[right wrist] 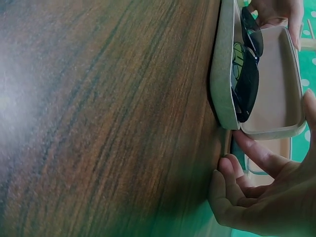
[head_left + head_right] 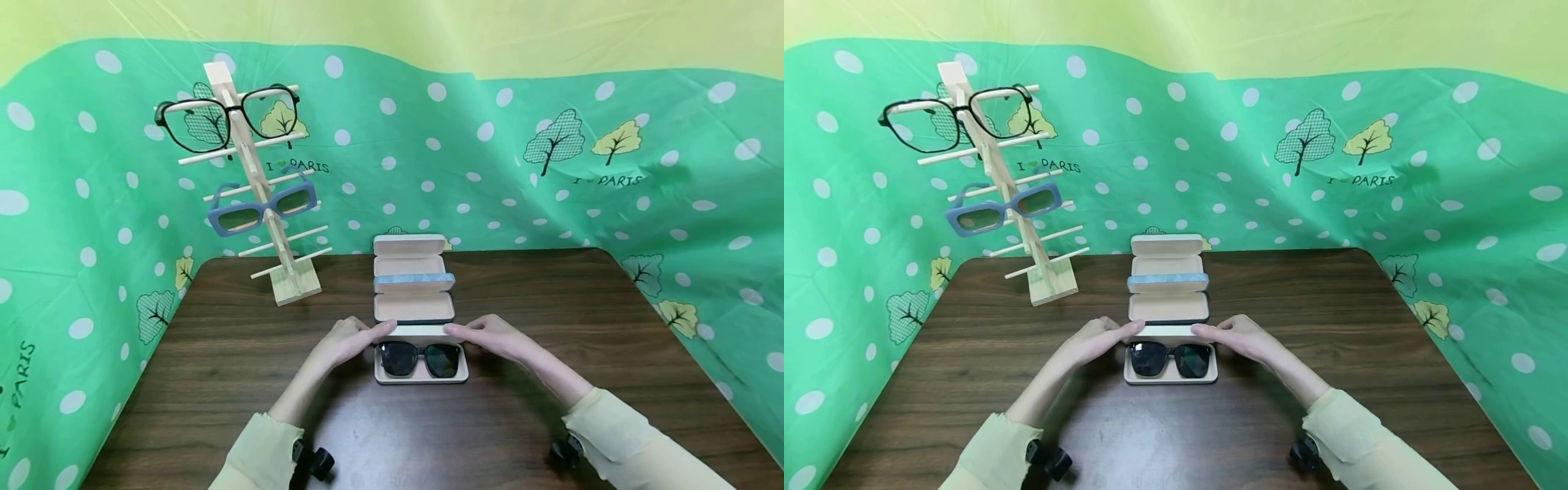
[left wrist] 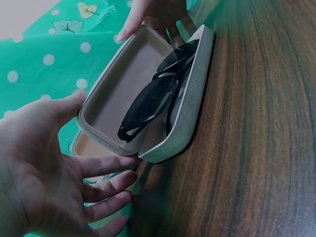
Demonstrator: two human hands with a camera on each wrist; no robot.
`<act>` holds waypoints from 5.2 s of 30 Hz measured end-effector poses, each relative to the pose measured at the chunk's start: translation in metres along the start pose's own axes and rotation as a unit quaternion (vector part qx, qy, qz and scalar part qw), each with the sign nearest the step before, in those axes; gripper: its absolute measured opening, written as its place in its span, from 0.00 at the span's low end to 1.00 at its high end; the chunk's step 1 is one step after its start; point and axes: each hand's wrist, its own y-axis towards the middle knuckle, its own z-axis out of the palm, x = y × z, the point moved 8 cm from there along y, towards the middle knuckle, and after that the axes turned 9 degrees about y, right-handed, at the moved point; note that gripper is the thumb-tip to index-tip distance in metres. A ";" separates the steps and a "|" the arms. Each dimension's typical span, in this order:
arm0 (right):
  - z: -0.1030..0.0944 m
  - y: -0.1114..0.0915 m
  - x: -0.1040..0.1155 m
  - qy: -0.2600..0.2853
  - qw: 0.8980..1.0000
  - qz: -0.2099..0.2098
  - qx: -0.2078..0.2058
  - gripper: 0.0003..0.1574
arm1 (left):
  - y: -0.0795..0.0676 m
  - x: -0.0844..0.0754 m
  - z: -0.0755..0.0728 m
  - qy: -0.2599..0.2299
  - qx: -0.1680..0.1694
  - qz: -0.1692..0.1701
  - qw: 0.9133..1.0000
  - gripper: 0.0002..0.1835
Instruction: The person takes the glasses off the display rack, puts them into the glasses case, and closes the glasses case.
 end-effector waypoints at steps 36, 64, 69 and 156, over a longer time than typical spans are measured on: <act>0.001 -0.007 -0.001 -0.022 0.998 -0.064 -0.018 0.34 | -0.013 0.003 0.009 -0.032 -0.022 0.007 0.999 0.37; 0.006 -0.015 -0.001 -0.032 0.994 -0.090 -0.047 0.36 | -0.019 0.007 0.015 -0.018 -0.068 0.035 0.997 0.36; 0.006 -0.016 -0.001 -0.042 0.993 -0.096 -0.059 0.37 | -0.020 0.009 0.015 -0.021 -0.075 0.033 0.996 0.37; 0.031 -0.038 0.011 -0.240 0.931 -0.219 -0.167 0.43 | -0.054 -0.024 0.031 0.233 -0.265 0.220 0.910 0.39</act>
